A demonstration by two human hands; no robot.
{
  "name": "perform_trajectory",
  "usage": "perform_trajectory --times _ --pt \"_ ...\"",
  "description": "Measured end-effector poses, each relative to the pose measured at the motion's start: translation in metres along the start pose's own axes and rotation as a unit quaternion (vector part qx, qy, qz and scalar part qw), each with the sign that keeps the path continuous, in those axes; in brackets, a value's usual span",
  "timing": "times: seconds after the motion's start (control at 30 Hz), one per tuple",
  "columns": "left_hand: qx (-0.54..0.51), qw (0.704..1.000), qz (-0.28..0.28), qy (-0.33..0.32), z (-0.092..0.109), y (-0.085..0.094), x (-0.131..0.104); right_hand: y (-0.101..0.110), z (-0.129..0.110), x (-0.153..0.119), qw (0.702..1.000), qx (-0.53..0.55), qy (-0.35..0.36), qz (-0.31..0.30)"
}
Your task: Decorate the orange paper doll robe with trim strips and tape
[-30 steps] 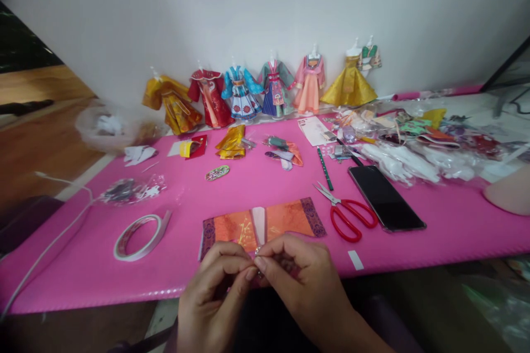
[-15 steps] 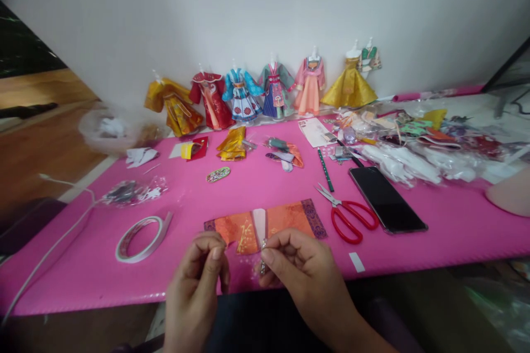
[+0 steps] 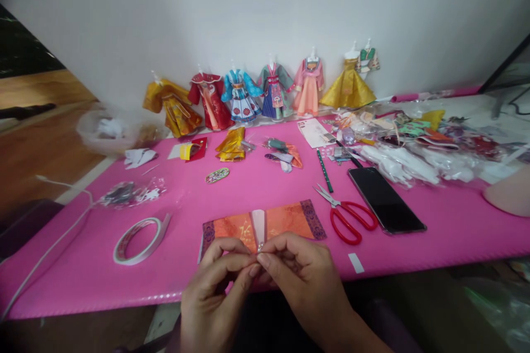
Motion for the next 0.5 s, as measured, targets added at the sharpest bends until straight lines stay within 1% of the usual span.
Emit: perform_trajectory --times 0.07,0.13,0.27,0.37,0.43,0.47,0.5 --pt "0.043 0.998 0.006 -0.037 0.001 0.0 0.0 0.0 0.001 0.0 1.0 -0.021 0.011 0.004" --pt "0.05 0.997 0.01 -0.051 0.002 0.0 -0.001 -0.001 0.001 0.0 0.999 -0.032 0.016 0.007" --pt "0.014 0.999 0.018 -0.023 0.001 -0.007 -0.004 -0.003 0.003 0.0 1.0 -0.009 0.012 0.009" --pt "0.0 1.0 0.027 0.001 -0.002 -0.012 -0.005 -0.002 0.002 -0.002 0.999 -0.009 0.024 0.034" --pt "0.004 0.999 0.038 0.022 -0.006 -0.005 -0.004 0.002 0.001 -0.002 0.999 -0.001 0.02 0.047" --pt "0.008 0.998 0.05 0.033 -0.008 0.004 -0.002 0.004 0.001 -0.001 0.999 0.007 0.015 0.051" --pt "0.016 0.996 0.069 0.047 -0.011 0.018 -0.001 0.008 0.0 -0.001 0.998 0.015 0.012 0.053"
Point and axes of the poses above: each hand's wrist, its own x-axis towards the middle knuckle, its own y-axis out of the back of the hand, z = x × y, the point moved 1 cm from there along x, towards the middle knuckle, and after that the axes turned 1 degree about -z, right-handed, at the moved point
